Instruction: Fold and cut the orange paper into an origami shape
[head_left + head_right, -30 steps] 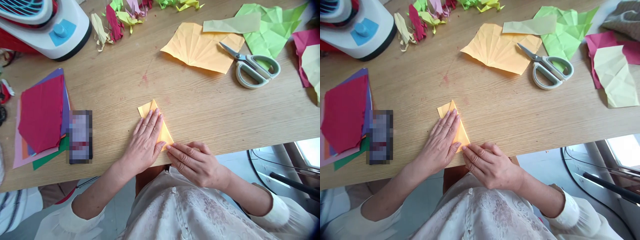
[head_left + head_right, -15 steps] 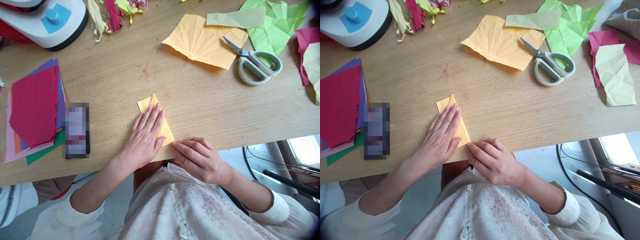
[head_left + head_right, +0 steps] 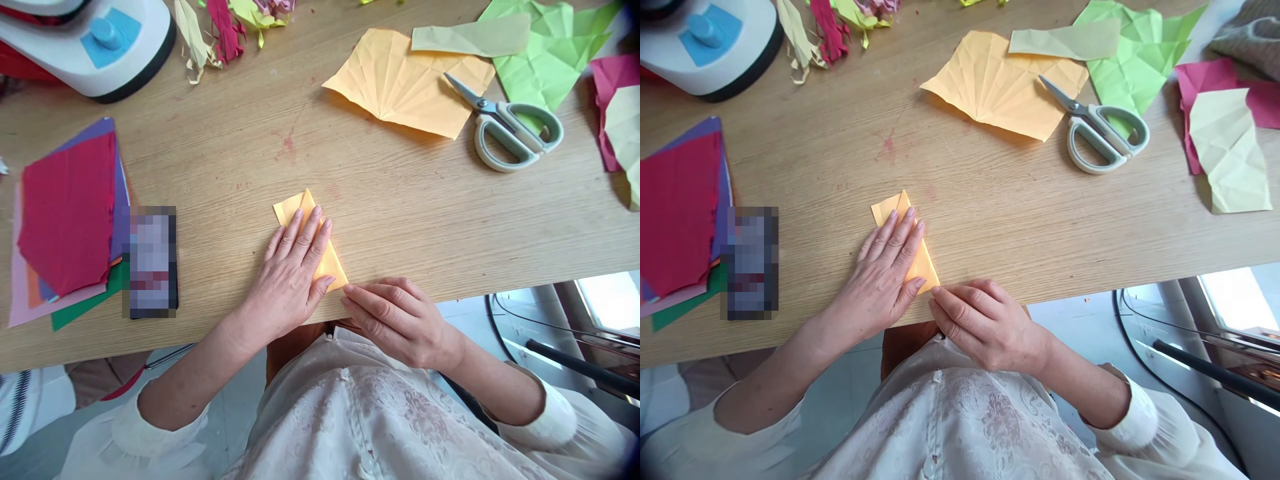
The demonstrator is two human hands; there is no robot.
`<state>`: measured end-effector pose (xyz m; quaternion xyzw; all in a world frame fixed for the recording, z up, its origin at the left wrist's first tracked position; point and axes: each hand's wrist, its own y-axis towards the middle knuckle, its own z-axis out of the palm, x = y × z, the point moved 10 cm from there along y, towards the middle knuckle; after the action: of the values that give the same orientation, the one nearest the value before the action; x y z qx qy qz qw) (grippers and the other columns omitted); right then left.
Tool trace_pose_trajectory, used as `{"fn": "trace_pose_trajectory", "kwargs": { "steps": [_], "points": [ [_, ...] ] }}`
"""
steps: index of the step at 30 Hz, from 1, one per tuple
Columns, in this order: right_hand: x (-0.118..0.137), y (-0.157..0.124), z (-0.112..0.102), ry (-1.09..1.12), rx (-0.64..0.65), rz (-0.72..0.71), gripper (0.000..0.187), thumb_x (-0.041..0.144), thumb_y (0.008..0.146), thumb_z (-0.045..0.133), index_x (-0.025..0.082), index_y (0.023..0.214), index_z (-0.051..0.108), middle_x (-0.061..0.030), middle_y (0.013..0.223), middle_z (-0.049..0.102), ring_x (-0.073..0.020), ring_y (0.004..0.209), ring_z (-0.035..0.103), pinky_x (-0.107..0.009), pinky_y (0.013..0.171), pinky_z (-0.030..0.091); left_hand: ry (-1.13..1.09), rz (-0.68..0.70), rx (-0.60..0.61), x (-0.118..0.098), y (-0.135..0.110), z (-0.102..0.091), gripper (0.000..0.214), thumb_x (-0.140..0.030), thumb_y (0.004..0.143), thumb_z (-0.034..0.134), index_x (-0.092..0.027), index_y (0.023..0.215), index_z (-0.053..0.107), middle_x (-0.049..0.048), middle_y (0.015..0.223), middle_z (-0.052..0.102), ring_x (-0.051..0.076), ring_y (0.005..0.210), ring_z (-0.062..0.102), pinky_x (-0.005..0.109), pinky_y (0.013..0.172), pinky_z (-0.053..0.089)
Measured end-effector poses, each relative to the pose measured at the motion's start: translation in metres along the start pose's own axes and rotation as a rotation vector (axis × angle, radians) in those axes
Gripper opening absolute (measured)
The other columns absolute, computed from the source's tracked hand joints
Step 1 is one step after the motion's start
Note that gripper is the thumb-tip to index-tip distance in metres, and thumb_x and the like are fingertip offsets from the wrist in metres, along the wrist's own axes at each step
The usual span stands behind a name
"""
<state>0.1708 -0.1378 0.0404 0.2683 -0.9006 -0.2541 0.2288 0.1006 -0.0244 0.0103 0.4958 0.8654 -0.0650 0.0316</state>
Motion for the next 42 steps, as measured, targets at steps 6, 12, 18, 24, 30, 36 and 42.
{"fn": "trace_pose_trajectory", "kwargs": {
  "steps": [6,12,18,24,30,36,42],
  "points": [
    [0.000,0.001,0.005,-0.054,0.057,0.006,0.025,0.018,0.099,0.061,0.012,0.120,0.072,-0.0126,0.135,0.070,-0.0222,0.108,0.065,-0.037,0.082,0.053,0.017,0.002,-0.022,0.000,-0.001,0.001,0.071,-0.043,0.105,0.035,-0.009,0.164,0.012,0.0172,0.171,0.017,0.034,0.159,0.012,0.050,0.125,0.018],
    [0.000,0.000,0.004,-0.068,0.050,0.043,0.024,0.018,0.096,0.066,0.012,0.118,0.074,-0.0119,0.134,0.070,-0.0236,0.108,0.064,-0.039,0.081,0.053,-0.010,0.016,-0.043,0.001,-0.001,0.000,0.072,-0.044,0.106,0.033,-0.012,0.165,0.008,0.0173,0.171,0.017,0.033,0.160,0.012,0.050,0.125,0.017],
    [-0.004,-0.001,0.006,-0.016,0.039,0.099,0.029,0.020,0.094,0.070,0.012,0.122,0.072,-0.0113,0.137,0.069,-0.0234,0.105,0.062,-0.039,0.079,0.052,-0.008,0.159,-0.087,-0.014,-0.018,-0.010,0.072,-0.052,0.107,0.026,-0.015,0.165,0.007,0.0160,0.170,0.024,0.032,0.159,0.015,0.053,0.127,0.009],
    [-0.004,-0.002,0.005,0.010,0.036,0.078,0.036,0.019,0.094,0.070,0.004,0.127,0.069,-0.0148,0.137,0.068,-0.0248,0.105,0.060,-0.040,0.080,0.052,-0.009,0.388,0.003,-0.039,-0.042,-0.003,0.084,-0.064,0.103,0.024,-0.005,0.163,0.018,0.0160,0.166,0.033,0.027,0.158,0.023,0.043,0.129,0.015],
    [-0.006,-0.002,0.006,0.020,0.036,0.086,0.038,0.018,0.092,0.071,0.006,0.128,0.068,-0.0161,0.134,0.070,-0.0237,0.104,0.062,-0.039,0.080,0.053,0.019,0.387,0.015,-0.040,-0.042,0.001,0.095,-0.073,0.097,0.020,-0.002,0.160,0.024,0.0171,0.167,0.030,0.028,0.158,0.021,0.043,0.129,0.013],
    [-0.006,-0.003,0.007,0.027,0.026,0.074,0.035,0.019,0.093,0.069,0.010,0.127,0.070,-0.0133,0.136,0.069,-0.0235,0.106,0.062,-0.039,0.081,0.054,0.006,0.346,-0.018,-0.040,-0.041,-0.002,0.097,-0.075,0.096,0.014,-0.003,0.160,0.027,0.0173,0.166,0.033,0.028,0.158,0.023,0.042,0.127,0.019],
    [-0.007,-0.002,0.007,0.021,0.034,0.085,0.033,0.018,0.096,0.065,0.008,0.127,0.069,-0.0139,0.134,0.070,-0.0233,0.106,0.062,-0.038,0.081,0.054,0.078,0.376,-0.005,-0.038,-0.039,0.000,0.093,-0.076,0.096,0.015,-0.010,0.160,0.032,0.0095,0.166,0.033,0.029,0.156,0.025,0.044,0.127,0.014]
  ]
}}
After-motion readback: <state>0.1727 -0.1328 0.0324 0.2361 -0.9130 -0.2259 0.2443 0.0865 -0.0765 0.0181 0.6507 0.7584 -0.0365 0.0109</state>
